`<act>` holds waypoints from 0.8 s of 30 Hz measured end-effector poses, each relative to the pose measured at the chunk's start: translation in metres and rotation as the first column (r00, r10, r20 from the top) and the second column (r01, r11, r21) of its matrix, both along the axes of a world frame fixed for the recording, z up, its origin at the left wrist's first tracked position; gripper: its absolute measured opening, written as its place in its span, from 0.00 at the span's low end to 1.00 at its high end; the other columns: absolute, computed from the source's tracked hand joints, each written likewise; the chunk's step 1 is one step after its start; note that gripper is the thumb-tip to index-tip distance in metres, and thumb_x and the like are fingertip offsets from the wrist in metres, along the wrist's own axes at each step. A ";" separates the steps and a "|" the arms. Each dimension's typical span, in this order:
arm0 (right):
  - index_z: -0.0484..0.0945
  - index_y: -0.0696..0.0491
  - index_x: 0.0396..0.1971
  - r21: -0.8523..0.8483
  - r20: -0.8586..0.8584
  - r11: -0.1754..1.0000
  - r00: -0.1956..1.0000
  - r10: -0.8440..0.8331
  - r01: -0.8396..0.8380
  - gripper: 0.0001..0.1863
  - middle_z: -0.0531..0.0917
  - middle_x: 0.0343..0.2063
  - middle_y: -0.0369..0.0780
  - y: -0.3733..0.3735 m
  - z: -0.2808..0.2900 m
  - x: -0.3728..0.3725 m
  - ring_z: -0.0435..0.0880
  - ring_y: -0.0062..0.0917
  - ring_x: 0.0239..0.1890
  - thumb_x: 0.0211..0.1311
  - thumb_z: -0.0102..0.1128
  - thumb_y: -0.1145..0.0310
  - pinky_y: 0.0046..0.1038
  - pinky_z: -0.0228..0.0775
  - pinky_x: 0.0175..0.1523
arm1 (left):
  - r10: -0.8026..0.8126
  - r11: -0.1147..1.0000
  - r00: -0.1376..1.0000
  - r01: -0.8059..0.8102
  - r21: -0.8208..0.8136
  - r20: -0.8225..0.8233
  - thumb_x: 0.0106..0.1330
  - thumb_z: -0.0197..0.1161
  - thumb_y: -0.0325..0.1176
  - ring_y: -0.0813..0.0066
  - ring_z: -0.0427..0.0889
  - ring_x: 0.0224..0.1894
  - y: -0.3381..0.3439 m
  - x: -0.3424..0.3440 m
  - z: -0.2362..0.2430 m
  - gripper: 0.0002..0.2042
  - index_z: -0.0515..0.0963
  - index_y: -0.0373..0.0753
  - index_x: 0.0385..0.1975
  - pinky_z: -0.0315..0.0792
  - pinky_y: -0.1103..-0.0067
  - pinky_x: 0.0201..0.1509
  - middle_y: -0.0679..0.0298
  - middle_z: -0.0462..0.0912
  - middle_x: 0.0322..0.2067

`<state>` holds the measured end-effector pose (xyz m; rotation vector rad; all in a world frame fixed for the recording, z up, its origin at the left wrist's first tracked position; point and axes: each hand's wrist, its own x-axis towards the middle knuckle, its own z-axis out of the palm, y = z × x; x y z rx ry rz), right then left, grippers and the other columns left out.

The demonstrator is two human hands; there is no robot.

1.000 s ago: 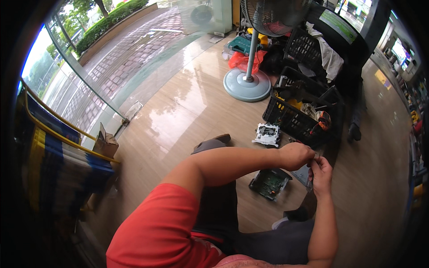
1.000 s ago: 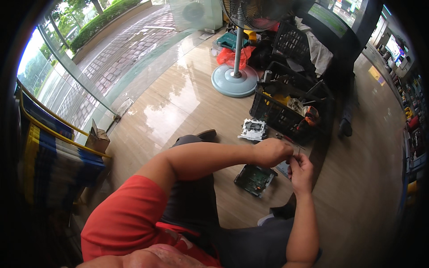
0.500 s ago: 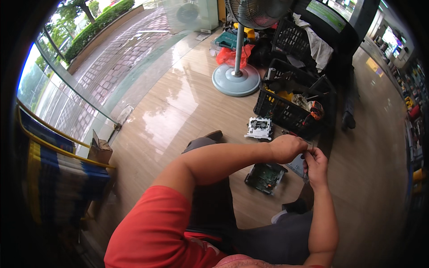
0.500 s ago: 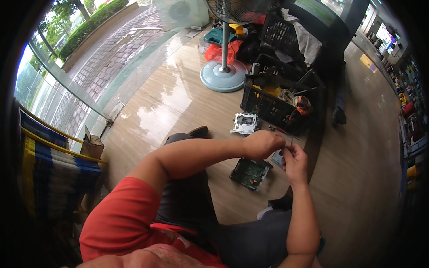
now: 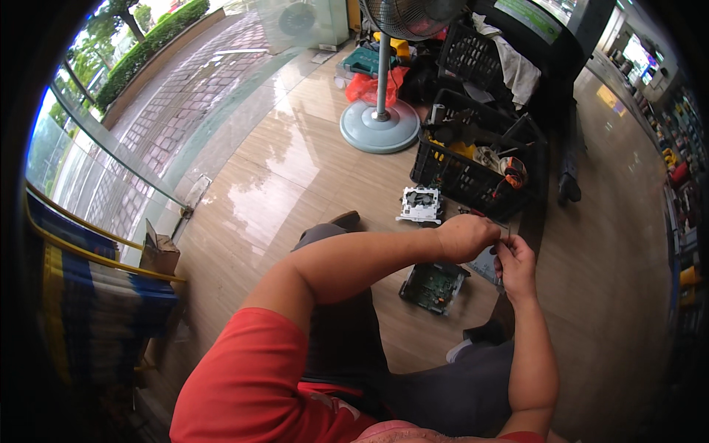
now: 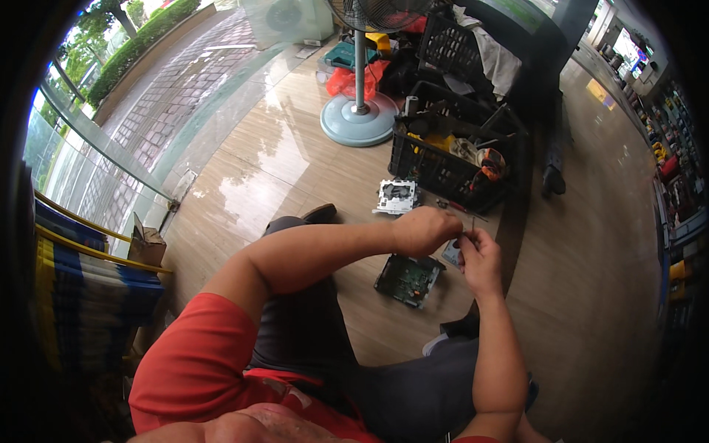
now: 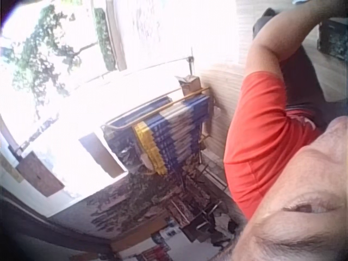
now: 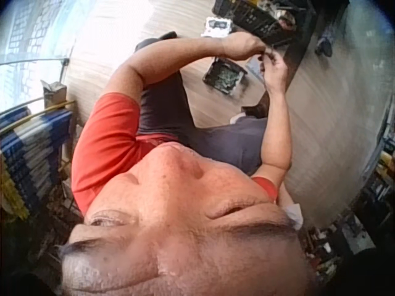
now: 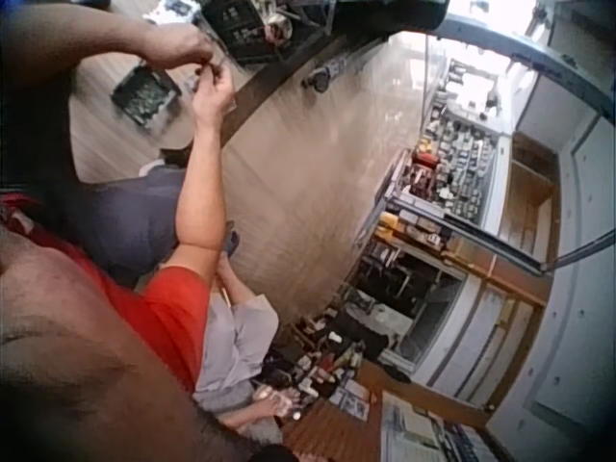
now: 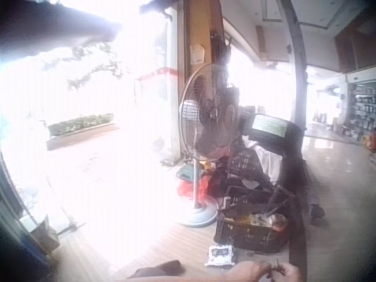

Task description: The person sits on the floor and uses a screwdriver to dismantle or repair an electronic component, handling small internal parts and a metal cover.

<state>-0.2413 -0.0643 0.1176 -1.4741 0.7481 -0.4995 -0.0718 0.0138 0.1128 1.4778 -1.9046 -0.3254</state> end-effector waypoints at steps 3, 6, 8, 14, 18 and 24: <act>0.74 0.55 0.35 -0.014 -0.002 1.000 1.000 0.009 -0.009 0.04 0.78 0.24 0.33 0.002 -0.001 0.000 0.69 0.10 0.18 0.66 0.55 0.71 0.15 0.59 0.19 | -0.008 1.000 1.000 0.008 0.012 -0.009 0.60 0.59 0.31 0.51 0.81 0.36 0.002 0.001 0.000 0.04 0.75 0.38 0.29 0.74 0.63 0.38 0.53 0.80 0.31; 0.74 0.55 0.35 -0.027 -0.039 1.000 0.999 -0.004 0.003 0.04 0.79 0.24 0.33 0.000 -0.002 -0.001 0.69 0.10 0.18 0.66 0.55 0.70 0.15 0.59 0.19 | -0.035 0.999 0.999 0.035 -0.011 -0.020 0.61 0.59 0.33 0.51 0.80 0.35 -0.001 0.001 -0.003 0.06 0.75 0.38 0.29 0.73 0.62 0.38 0.53 0.79 0.30; 0.75 0.54 0.34 -0.008 -0.036 1.000 0.999 -0.022 0.022 0.04 0.79 0.23 0.32 -0.004 -0.004 -0.004 0.69 0.10 0.19 0.67 0.55 0.69 0.15 0.58 0.19 | -0.012 1.000 1.000 0.012 -0.008 -0.011 0.61 0.59 0.33 0.50 0.80 0.35 -0.007 -0.002 -0.004 0.06 0.75 0.37 0.28 0.73 0.62 0.37 0.52 0.79 0.30; 0.76 0.55 0.36 -0.015 -0.081 1.000 0.997 0.012 -0.013 0.04 0.79 0.24 0.32 -0.007 -0.002 0.004 0.71 0.12 0.19 0.66 0.55 0.71 0.17 0.62 0.22 | 0.013 0.999 1.000 -0.014 -0.045 -0.006 0.63 0.57 0.34 0.50 0.80 0.35 -0.008 0.005 -0.004 0.07 0.75 0.36 0.31 0.74 0.63 0.38 0.52 0.80 0.30; 0.75 0.56 0.37 0.032 -0.002 0.999 0.999 0.043 -0.043 0.06 0.80 0.25 0.33 -0.010 -0.005 0.003 0.70 0.11 0.20 0.67 0.54 0.70 0.16 0.63 0.23 | 0.099 0.994 0.995 -0.098 0.049 -0.012 0.63 0.58 0.35 0.51 0.80 0.35 -0.007 0.000 0.007 0.07 0.76 0.39 0.30 0.74 0.63 0.38 0.53 0.80 0.31; 0.75 0.55 0.38 0.046 0.007 0.996 0.997 0.075 -0.076 0.08 0.80 0.27 0.33 -0.009 -0.003 -0.004 0.70 0.10 0.20 0.69 0.53 0.66 0.15 0.61 0.21 | 0.085 0.995 0.996 -0.084 0.047 -0.014 0.64 0.58 0.35 0.52 0.80 0.38 -0.008 -0.004 0.009 0.07 0.76 0.38 0.34 0.74 0.64 0.40 0.53 0.80 0.34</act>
